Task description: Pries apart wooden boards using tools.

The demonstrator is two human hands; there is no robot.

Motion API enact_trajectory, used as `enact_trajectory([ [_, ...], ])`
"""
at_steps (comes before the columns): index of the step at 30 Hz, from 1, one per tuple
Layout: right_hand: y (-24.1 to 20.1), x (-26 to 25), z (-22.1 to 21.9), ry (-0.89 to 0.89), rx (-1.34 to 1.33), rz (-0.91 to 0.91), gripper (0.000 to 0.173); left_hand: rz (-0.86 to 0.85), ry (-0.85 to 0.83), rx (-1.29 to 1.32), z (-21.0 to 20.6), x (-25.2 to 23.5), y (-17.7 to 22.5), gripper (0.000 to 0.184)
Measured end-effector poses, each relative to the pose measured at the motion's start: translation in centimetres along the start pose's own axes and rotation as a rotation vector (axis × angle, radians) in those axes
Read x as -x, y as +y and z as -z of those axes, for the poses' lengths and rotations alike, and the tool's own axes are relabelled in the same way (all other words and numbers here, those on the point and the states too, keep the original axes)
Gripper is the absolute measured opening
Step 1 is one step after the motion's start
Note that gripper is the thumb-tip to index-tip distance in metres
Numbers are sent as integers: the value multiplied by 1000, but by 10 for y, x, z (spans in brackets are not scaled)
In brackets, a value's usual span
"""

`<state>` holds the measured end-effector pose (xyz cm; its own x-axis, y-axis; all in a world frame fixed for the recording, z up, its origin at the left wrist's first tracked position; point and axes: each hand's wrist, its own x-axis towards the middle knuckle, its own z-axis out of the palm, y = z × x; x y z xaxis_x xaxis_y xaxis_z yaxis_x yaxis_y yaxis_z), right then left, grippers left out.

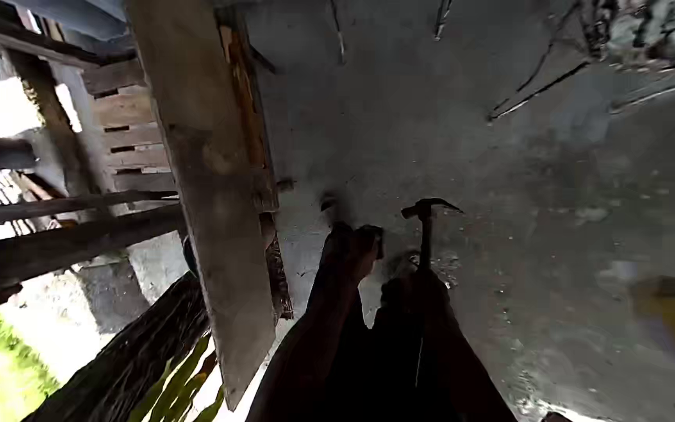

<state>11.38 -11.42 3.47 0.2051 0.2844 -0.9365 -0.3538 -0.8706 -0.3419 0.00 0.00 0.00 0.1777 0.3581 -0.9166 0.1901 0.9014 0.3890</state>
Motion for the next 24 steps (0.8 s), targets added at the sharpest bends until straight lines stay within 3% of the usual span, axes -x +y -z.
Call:
enact_trajectory([
  [3,24,-3,23,-24,241,144,33,81,61,174,-31,27,-86,27],
  [6,45,-3,49,-50,419,201,41,104,107,349,-51,41,-125,27],
  [10,62,-5,61,-84,496,220,44,14,154,477,-64,56,-127,28],
  [15,70,-10,52,-119,535,282,43,-127,201,349,-64,60,-125,26],
  [19,66,-4,48,-84,599,252,39,-217,161,242,-60,64,-135,27],
  [24,82,-5,57,-114,460,270,39,-233,58,276,-56,73,-135,27],
])
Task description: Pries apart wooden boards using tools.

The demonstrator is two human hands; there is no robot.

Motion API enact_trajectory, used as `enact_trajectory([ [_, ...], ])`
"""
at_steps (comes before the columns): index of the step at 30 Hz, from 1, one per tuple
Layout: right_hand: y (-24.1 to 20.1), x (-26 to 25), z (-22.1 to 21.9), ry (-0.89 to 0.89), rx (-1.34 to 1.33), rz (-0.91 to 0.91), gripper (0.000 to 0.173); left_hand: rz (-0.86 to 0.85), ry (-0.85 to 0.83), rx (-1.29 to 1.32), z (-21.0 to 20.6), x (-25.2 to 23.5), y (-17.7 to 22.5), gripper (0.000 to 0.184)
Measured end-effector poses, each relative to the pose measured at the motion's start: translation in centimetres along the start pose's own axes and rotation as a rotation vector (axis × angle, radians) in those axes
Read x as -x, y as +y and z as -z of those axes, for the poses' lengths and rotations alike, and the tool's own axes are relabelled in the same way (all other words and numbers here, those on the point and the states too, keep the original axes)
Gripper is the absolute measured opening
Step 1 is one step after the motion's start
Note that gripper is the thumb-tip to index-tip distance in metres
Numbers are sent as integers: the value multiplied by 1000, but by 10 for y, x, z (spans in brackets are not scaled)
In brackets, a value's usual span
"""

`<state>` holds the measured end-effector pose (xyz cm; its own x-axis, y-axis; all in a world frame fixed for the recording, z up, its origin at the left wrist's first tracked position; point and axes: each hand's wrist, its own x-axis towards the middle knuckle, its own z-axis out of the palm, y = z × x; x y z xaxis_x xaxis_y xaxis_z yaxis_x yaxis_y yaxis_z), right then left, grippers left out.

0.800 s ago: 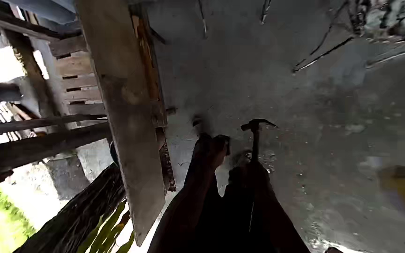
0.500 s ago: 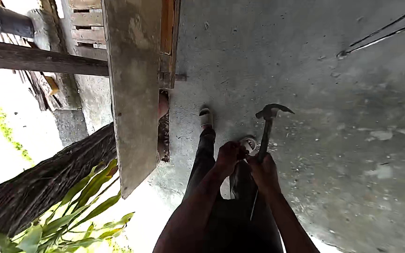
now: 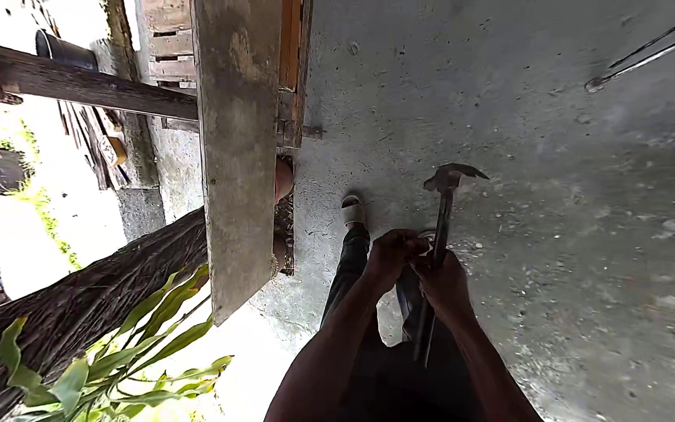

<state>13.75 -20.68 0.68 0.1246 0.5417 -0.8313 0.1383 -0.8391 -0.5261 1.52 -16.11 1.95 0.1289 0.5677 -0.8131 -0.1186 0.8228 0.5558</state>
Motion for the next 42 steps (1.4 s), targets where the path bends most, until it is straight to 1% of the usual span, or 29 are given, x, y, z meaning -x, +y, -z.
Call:
enact_trajectory([
  [4,-2,10,1,36,-132,54,38,67,-88,59,15,6,12,29],
  [6,-9,14,0,53,-167,79,35,91,-76,51,21,11,20,30],
  [8,-14,17,-3,69,-175,97,33,85,-24,-6,26,16,22,28],
  [10,-15,20,-7,78,-167,118,34,34,-1,-86,30,20,17,25],
  [14,-12,26,-23,59,-126,139,41,-172,-10,-236,35,30,3,22],
  [17,-14,31,-42,29,-125,139,40,-195,86,-322,36,35,4,17],
  [20,-16,33,-67,-46,-208,108,28,-197,250,-495,55,45,22,26],
  [21,-13,32,-74,-81,-267,102,24,-226,338,-571,68,52,33,28],
  [22,-11,30,-81,-130,-346,86,21,-292,436,-645,89,58,46,30],
  [24,-14,30,-95,-273,-565,0,20,-431,646,-719,147,72,85,31],
  [26,-24,30,-116,-387,-764,-110,23,-521,866,-590,211,76,134,32],
  [27,-31,29,-130,-418,-827,-145,24,-533,949,-495,241,71,158,33],
  [29,-49,25,-159,-426,-896,-176,26,-473,1020,-346,292,54,201,30],
  [32,-94,10,-202,-393,-917,-169,28,-399,926,-236,351,3,250,29],
  [33,-110,6,-216,-389,-902,-151,30,-394,883,-207,366,-13,265,30],
  [35,-140,2,-238,-386,-859,-100,32,-431,823,-140,382,-45,289,28],
  [37,-165,3,-254,-396,-815,-53,34,-521,734,-99,387,-68,300,18],
  [38,-176,4,-260,-403,-795,-40,35,-560,670,-85,390,-75,301,17],
  [40,-196,7,-274,-424,-740,-15,32,-581,570,-37,394,-82,300,27],
  [42,-211,9,-288,-467,-613,34,24,-614,542,-25,398,-86,295,24],
])
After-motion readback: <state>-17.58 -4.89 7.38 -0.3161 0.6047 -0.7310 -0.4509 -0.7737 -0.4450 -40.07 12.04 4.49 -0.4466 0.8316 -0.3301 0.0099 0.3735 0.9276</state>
